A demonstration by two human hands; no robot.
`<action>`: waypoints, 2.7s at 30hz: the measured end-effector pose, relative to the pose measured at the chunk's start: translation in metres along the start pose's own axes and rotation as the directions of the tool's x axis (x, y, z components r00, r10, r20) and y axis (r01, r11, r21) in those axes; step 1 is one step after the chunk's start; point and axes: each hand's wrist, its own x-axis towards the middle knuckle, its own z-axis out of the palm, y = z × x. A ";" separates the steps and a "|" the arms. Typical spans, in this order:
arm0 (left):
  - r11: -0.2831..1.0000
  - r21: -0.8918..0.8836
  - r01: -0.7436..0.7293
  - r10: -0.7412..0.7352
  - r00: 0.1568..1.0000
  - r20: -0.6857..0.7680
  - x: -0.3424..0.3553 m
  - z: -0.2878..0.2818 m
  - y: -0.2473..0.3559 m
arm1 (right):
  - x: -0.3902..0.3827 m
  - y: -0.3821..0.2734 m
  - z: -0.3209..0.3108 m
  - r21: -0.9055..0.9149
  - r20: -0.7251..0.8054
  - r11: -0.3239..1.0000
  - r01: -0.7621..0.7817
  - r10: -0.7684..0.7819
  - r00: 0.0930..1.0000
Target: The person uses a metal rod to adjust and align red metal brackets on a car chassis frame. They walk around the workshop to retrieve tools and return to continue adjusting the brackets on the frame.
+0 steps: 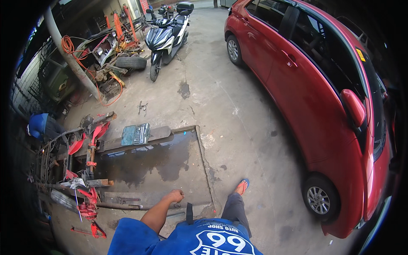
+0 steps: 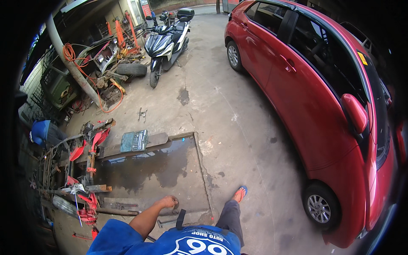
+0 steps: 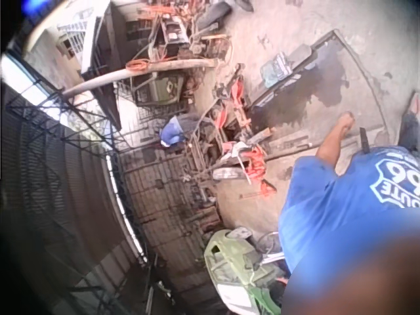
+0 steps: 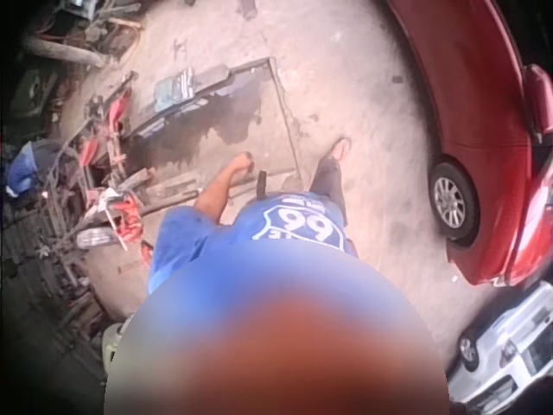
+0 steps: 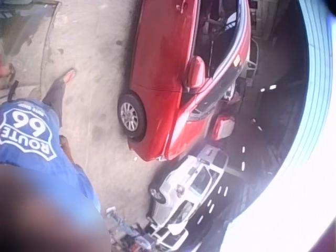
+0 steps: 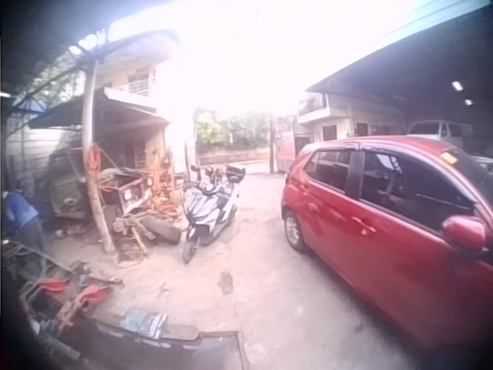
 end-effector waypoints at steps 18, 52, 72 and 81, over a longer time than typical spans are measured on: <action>0.771 -0.597 0.221 -0.031 0.950 0.312 0.155 -0.123 0.113 | 0.065 -0.914 -0.253 -0.414 -0.161 0.764 0.495 -0.597 0.786; 0.697 -0.584 0.416 -0.383 0.904 0.188 0.883 -0.964 0.242 | 0.346 -2.104 -0.092 -0.608 0.187 0.513 0.606 -0.650 0.737; 0.665 -0.743 0.078 -0.146 0.989 -0.027 1.421 -1.794 0.444 | 0.566 -2.489 -0.141 -0.452 0.088 0.890 -0.068 0.121 0.989; 0.789 -0.498 0.360 -0.283 0.932 0.226 1.577 -1.901 0.450 | 0.584 -3.078 -0.180 -0.536 -0.117 0.609 0.585 -0.740 0.663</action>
